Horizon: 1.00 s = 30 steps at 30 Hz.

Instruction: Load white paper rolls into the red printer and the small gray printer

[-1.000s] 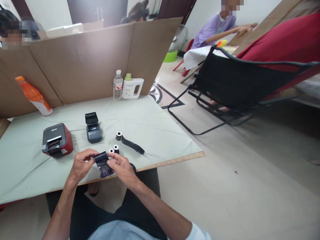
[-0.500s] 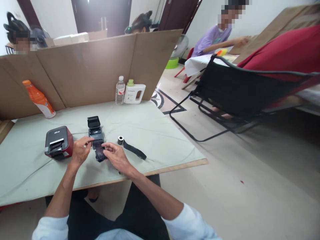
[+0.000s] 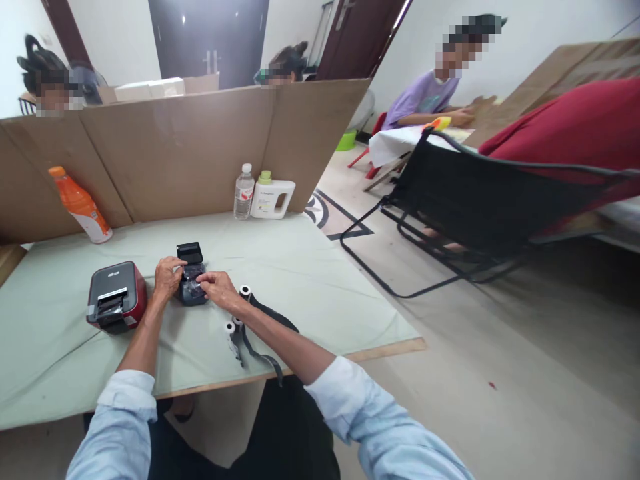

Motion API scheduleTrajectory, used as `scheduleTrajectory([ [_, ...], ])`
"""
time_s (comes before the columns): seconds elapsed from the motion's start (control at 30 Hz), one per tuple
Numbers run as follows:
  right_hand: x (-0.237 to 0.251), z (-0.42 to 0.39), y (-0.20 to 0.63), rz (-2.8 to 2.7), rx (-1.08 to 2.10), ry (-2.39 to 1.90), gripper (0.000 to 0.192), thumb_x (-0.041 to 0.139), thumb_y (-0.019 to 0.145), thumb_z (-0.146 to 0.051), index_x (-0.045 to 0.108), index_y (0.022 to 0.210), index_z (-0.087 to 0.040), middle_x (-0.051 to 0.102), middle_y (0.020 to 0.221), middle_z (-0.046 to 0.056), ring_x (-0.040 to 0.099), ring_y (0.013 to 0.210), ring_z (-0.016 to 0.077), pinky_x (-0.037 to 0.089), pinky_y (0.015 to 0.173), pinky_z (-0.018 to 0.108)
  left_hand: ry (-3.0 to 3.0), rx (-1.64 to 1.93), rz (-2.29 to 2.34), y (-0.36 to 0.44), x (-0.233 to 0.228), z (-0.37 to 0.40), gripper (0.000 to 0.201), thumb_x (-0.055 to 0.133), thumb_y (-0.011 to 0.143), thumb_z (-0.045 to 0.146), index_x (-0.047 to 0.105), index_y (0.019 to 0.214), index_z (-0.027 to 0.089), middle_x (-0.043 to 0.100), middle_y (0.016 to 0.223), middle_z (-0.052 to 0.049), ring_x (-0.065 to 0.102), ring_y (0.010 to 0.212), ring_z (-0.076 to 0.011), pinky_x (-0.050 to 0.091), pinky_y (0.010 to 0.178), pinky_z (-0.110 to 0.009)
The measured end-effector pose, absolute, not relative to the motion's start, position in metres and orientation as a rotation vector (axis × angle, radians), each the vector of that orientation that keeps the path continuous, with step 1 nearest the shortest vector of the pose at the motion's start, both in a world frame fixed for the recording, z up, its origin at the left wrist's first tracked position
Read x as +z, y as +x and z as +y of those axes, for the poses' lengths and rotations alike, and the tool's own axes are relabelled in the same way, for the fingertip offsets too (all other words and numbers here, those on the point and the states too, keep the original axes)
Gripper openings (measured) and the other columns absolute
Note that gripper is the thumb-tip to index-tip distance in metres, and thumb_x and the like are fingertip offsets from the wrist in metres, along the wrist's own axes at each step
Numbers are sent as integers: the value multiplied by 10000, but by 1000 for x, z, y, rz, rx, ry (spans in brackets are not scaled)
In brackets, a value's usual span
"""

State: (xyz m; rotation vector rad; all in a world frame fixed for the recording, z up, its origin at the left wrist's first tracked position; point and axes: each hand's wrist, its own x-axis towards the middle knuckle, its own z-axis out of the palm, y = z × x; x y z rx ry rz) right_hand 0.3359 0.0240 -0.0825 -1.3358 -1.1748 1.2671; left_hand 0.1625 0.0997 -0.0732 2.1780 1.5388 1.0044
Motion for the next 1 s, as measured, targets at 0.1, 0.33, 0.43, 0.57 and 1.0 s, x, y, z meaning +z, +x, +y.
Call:
scheduleTrajectory([
  [0.1, -86, 25, 337, -1189, 1267, -1335, 242, 608, 740, -128, 792, 888, -181, 721, 697, -11, 638, 612, 138, 537, 577, 218, 2156, 974, 1509, 161, -74, 101, 314, 553, 765, 119, 830, 856, 235, 786, 982, -58, 703, 923, -205, 574, 887, -327],
  [0.33, -88, 26, 338, -1214, 1226, -1350, 239, 619, 735, -133, 792, 893, -177, 756, 787, 2, 676, 698, 146, 547, 615, 210, 2250, 900, 1370, 160, -69, 92, 279, 592, 808, 154, 830, 937, 221, 796, 1028, -67, 722, 985, -220, 555, 972, -355],
  [0.43, -87, 25, 338, -1230, 1234, -1326, 229, 631, 725, -118, 788, 881, -179, 748, 763, -6, 684, 685, 144, 555, 631, 214, 2323, 833, 1323, 159, -69, 90, 217, 668, 801, 196, 827, 948, 213, 791, 1031, -79, 720, 974, -232, 551, 977, -377],
  [0.57, -86, 22, 338, -1212, 1319, -1284, 230, 651, 716, -79, 774, 894, -156, 714, 691, -15, 660, 545, 128, 550, 587, 224, 2395, 743, 1364, 163, -70, 93, 224, 668, 799, 164, 833, 935, 233, 785, 997, -68, 702, 954, -228, 533, 998, -390],
  [1.0, -81, 19, 335, -1225, 1445, -1261, 299, 643, 706, -48, 771, 959, -142, 681, 635, -25, 634, 560, 108, 533, 556, 183, 2474, 347, 1549, 186, -63, 98, 278, 644, 821, 208, 850, 973, 315, 770, 1122, -40, 596, 1145, -293, 489, 1006, -373],
])
